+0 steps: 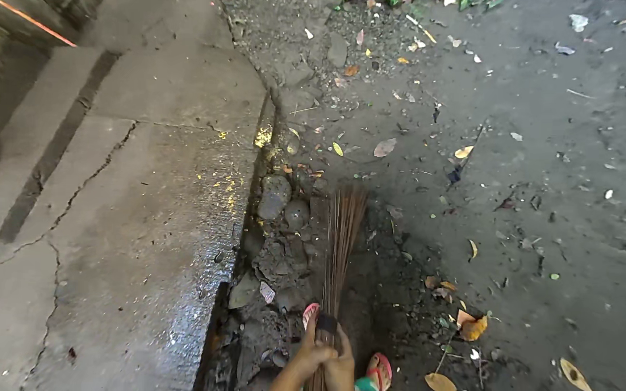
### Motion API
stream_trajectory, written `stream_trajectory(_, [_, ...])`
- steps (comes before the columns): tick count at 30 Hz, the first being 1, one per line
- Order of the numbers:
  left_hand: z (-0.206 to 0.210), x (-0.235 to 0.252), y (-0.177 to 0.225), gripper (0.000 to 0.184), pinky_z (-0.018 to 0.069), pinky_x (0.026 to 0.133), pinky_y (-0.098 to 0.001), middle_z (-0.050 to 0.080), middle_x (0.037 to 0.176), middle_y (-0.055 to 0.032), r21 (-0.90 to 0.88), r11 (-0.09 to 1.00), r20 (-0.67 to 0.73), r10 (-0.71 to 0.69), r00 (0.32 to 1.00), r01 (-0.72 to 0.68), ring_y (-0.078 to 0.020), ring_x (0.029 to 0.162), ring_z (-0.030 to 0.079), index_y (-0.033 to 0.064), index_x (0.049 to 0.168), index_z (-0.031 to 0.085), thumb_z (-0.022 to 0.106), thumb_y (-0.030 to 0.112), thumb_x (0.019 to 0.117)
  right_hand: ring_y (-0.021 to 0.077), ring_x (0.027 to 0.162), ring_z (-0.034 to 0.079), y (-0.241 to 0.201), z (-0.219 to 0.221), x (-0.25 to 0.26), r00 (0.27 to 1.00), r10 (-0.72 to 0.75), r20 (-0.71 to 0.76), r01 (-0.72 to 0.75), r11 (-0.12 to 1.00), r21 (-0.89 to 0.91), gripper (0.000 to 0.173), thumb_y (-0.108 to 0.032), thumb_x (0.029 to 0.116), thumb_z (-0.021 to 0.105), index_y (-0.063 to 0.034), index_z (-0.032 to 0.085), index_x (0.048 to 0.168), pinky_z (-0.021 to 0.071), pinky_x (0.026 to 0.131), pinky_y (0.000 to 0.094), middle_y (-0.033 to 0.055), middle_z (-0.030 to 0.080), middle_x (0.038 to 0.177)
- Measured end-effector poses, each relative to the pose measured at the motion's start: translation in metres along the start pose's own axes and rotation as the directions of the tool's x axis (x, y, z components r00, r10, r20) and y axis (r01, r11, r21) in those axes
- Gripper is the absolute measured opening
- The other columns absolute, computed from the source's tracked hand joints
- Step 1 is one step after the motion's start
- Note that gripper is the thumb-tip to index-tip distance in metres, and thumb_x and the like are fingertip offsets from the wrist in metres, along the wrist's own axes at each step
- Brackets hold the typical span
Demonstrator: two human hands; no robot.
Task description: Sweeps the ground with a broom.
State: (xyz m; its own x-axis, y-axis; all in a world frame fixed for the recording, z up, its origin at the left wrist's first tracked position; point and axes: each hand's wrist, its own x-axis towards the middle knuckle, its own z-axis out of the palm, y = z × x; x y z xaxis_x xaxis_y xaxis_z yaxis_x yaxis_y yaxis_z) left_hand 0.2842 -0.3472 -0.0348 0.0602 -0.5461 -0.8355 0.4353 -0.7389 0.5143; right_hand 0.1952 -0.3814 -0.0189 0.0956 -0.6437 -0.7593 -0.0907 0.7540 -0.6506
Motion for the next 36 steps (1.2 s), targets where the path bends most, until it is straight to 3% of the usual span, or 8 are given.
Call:
stream_trajectory(3, [0.032, -0.018, -0.015, 0.116, 0.0546, 0.099, -0.0470, 0.052, 0.139, -0.0282, -0.136, 0.991, -0.096, -0.033, 0.995, 0.020, -0.0323, 0.119, 0.062, 0.0017, 0.159, 0.012, 0.079, 0.005, 0.0648, 0.0102, 0.089, 0.069, -0.007, -0.028, -0.018, 0.994, 0.092, 0.062, -0.089, 0.994, -0.059, 0.073, 0.002, 0.0841, 0.070, 0.0126, 0.036, 0.147, 0.0582, 0.080, 0.0254, 0.0203, 0.067, 0.112])
stream_trajectory(7, [0.059, 0.032, -0.004, 0.111, 0.0485, 0.106, -0.0499, 0.045, 0.148, -0.0292, -0.046, 0.981, -0.096, -0.191, 0.977, 0.187, -0.0360, 0.131, 0.053, 0.0012, 0.159, 0.010, 0.078, 0.013, 0.0723, 0.0204, 0.115, 0.061, -0.055, -0.048, 0.013, 0.972, 0.233, 0.027, -0.212, 0.921, -0.328, 0.048, -0.003, 0.0965, 0.065, 0.0111, 0.050, 0.140, 0.0480, 0.102, 0.0333, 0.0245, 0.061, 0.132])
stream_trajectory(14, [0.021, 0.013, -0.020, 0.124, 0.0523, 0.106, -0.0429, 0.050, 0.147, -0.0231, 0.039, 0.999, 0.183, -0.009, 0.983, 0.001, -0.0265, 0.128, 0.059, 0.0019, 0.160, 0.012, 0.083, 0.017, 0.0592, 0.0136, 0.091, 0.070, 0.013, -0.027, -0.012, 0.976, -0.065, -0.210, 0.070, 0.997, 0.013, 0.076, -0.001, 0.0756, 0.078, 0.0163, 0.040, 0.139, 0.0594, 0.083, 0.0281, 0.0221, 0.068, 0.109])
stream_trajectory(20, [0.068, 0.009, -0.003, 0.115, 0.0518, 0.102, -0.0495, 0.047, 0.145, -0.0287, -0.047, 0.987, -0.071, -0.160, 0.985, 0.157, -0.0346, 0.126, 0.057, 0.0042, 0.160, 0.006, 0.078, 0.010, 0.0704, 0.0141, 0.102, 0.064, -0.042, -0.062, -0.003, 0.983, 0.179, 0.028, -0.171, 0.967, -0.191, 0.056, 0.000, 0.0904, 0.070, 0.0116, 0.047, 0.141, 0.0527, 0.093, 0.0292, 0.0207, 0.065, 0.122])
stream_trajectory(24, [0.085, 0.065, 0.010, 0.117, 0.0413, 0.115, -0.0541, 0.035, 0.156, -0.0315, 0.322, 0.924, 0.177, -0.275, 0.945, 0.208, -0.0413, 0.141, 0.044, 0.0022, 0.162, 0.004, 0.081, 0.014, 0.0751, 0.0208, 0.112, 0.062, -0.016, -0.079, 0.028, 0.955, 0.083, -0.284, -0.106, 0.992, -0.065, 0.059, 0.000, 0.0889, 0.071, 0.0152, 0.046, 0.140, 0.0492, 0.100, 0.0319, 0.0269, 0.061, 0.130])
stream_trajectory(28, [0.087, 0.052, -0.006, 0.116, 0.0476, 0.109, -0.0512, 0.045, 0.151, -0.0271, 0.344, 0.933, 0.394, -0.246, 0.886, 0.106, -0.0355, 0.133, 0.054, 0.0083, 0.162, 0.009, 0.080, 0.014, 0.0703, 0.0179, 0.099, 0.068, 0.028, -0.082, 0.010, 0.873, -0.028, -0.487, 0.073, 0.995, 0.072, 0.073, -0.002, 0.0773, 0.080, 0.0113, 0.045, 0.140, 0.0581, 0.088, 0.0310, 0.0232, 0.064, 0.119])
stream_trajectory(33, [0.131, 0.028, -0.033, 0.125, 0.0482, 0.108, -0.0522, 0.043, 0.149, -0.0323, 0.224, 0.962, 0.124, -0.188, 0.974, 0.157, -0.0395, 0.131, 0.054, 0.0004, 0.161, 0.007, 0.087, 0.016, 0.0663, 0.0148, 0.105, 0.065, 0.000, -0.136, -0.008, 0.962, 0.108, -0.249, -0.119, 0.992, -0.033, 0.064, -0.007, 0.0854, 0.073, 0.0089, 0.047, 0.142, 0.0548, 0.093, 0.0314, 0.0193, 0.065, 0.125])
stream_trajectory(36, [0.141, 0.059, -0.023, 0.123, 0.0448, 0.111, -0.0537, 0.039, 0.153, -0.0312, 0.338, 0.900, 0.125, -0.332, 0.935, 0.275, -0.0405, 0.138, 0.048, 0.0022, 0.161, 0.002, 0.084, 0.018, 0.0717, 0.0309, 0.128, 0.056, 0.022, -0.158, 0.030, 0.963, 0.107, -0.246, -0.155, 0.971, -0.184, 0.061, -0.012, 0.0885, 0.073, 0.0097, 0.051, 0.141, 0.0444, 0.109, 0.0438, 0.0289, 0.054, 0.142])
